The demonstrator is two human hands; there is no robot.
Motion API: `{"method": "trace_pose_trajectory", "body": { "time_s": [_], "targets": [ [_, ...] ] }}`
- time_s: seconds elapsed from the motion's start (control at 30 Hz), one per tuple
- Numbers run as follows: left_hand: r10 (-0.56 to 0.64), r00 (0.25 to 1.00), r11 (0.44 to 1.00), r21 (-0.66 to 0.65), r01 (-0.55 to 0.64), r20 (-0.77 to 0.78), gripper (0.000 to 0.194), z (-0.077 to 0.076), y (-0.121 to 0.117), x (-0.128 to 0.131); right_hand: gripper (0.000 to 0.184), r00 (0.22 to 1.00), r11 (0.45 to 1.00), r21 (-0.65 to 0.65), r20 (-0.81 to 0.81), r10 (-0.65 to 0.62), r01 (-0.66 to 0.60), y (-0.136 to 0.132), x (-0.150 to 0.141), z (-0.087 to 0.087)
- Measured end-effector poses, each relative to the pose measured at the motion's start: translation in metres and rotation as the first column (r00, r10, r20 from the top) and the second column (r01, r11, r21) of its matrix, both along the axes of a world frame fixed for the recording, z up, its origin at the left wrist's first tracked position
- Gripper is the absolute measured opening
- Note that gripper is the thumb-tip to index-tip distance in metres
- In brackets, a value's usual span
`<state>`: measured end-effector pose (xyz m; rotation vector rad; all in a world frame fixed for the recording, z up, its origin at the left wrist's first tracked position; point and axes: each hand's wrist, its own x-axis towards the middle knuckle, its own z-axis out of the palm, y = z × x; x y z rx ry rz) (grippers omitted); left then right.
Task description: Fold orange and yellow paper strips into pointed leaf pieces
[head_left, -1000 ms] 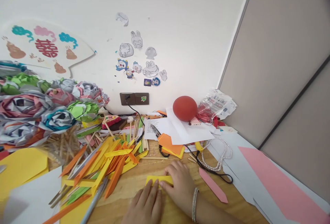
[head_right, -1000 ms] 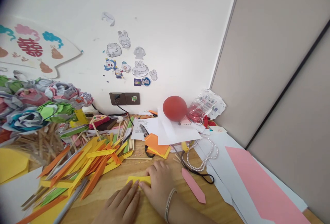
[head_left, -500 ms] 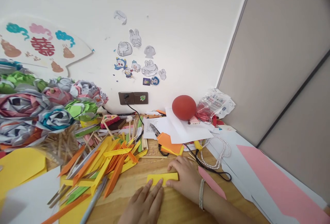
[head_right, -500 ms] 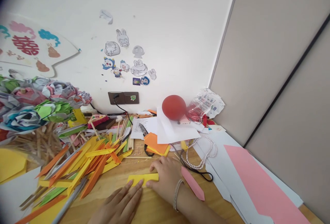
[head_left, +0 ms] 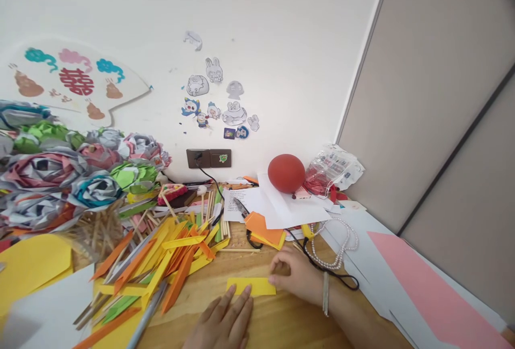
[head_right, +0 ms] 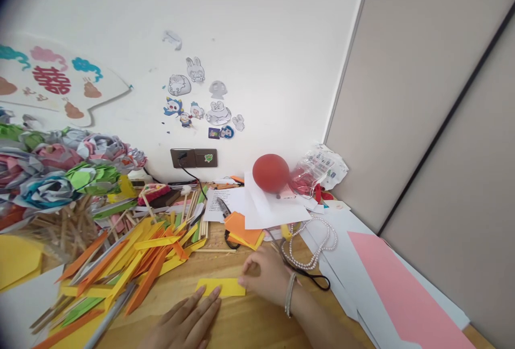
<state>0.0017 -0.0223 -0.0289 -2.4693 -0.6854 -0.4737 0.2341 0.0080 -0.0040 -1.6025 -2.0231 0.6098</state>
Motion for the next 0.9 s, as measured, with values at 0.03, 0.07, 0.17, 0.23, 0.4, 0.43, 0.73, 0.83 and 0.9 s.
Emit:
{"method": "trace_pose_trajectory", "body": {
  "time_s": [0.03,0.07,0.17,0.23,0.4,0.43,0.73,0.83,0.9],
  "targets": [
    [-0.002,1.0,1.0,-0.001,0.002,0.007,0.037,-0.001,0.001,0.0,0.016,0.999,0.999,0.023,0.022,-0.025,0.024,-0.001,-0.003,-0.002],
    [-0.006,1.0,1.0,-0.006,0.006,0.01,0.037,-0.001,0.002,-0.002,0.021,0.998,0.998,0.042,0.046,-0.046,0.044,-0.002,-0.006,-0.004],
    [-0.023,1.0,0.998,-0.06,0.022,-0.002,0.038,0.001,0.006,-0.009,0.027,0.995,0.997,0.061,0.079,-0.06,0.055,-0.002,-0.009,-0.007],
    [-0.025,1.0,0.996,-0.086,0.025,-0.001,0.034,0.006,0.009,-0.017,0.027,0.996,0.997,0.062,0.075,-0.045,0.04,-0.002,-0.009,-0.008],
    [0.094,0.991,0.995,0.005,-0.095,0.099,0.026,0.019,0.017,-0.03,0.025,0.997,0.995,0.083,0.062,-0.053,0.048,-0.002,-0.011,-0.01],
    [0.087,0.988,0.995,0.044,-0.094,0.126,0.028,0.021,0.018,-0.029,0.024,0.997,0.995,0.092,0.058,-0.052,0.047,-0.003,-0.013,-0.011],
    [-0.058,0.981,0.995,0.087,0.042,0.183,0.031,0.021,0.009,-0.001,0.023,0.995,0.978,0.188,-0.027,0.091,-0.085,-0.016,-0.04,-0.017],
    [-0.065,0.948,0.998,-0.003,0.069,0.312,0.036,0.022,0.005,0.003,0.017,0.989,0.973,0.208,-0.089,0.121,-0.101,-0.017,-0.04,-0.015],
    [-0.066,0.925,0.995,-0.048,0.091,0.375,0.04,0.022,0.004,0.004,0.013,0.978,0.963,0.233,-0.12,0.169,-0.138,-0.017,-0.038,-0.014]
  ]
}}
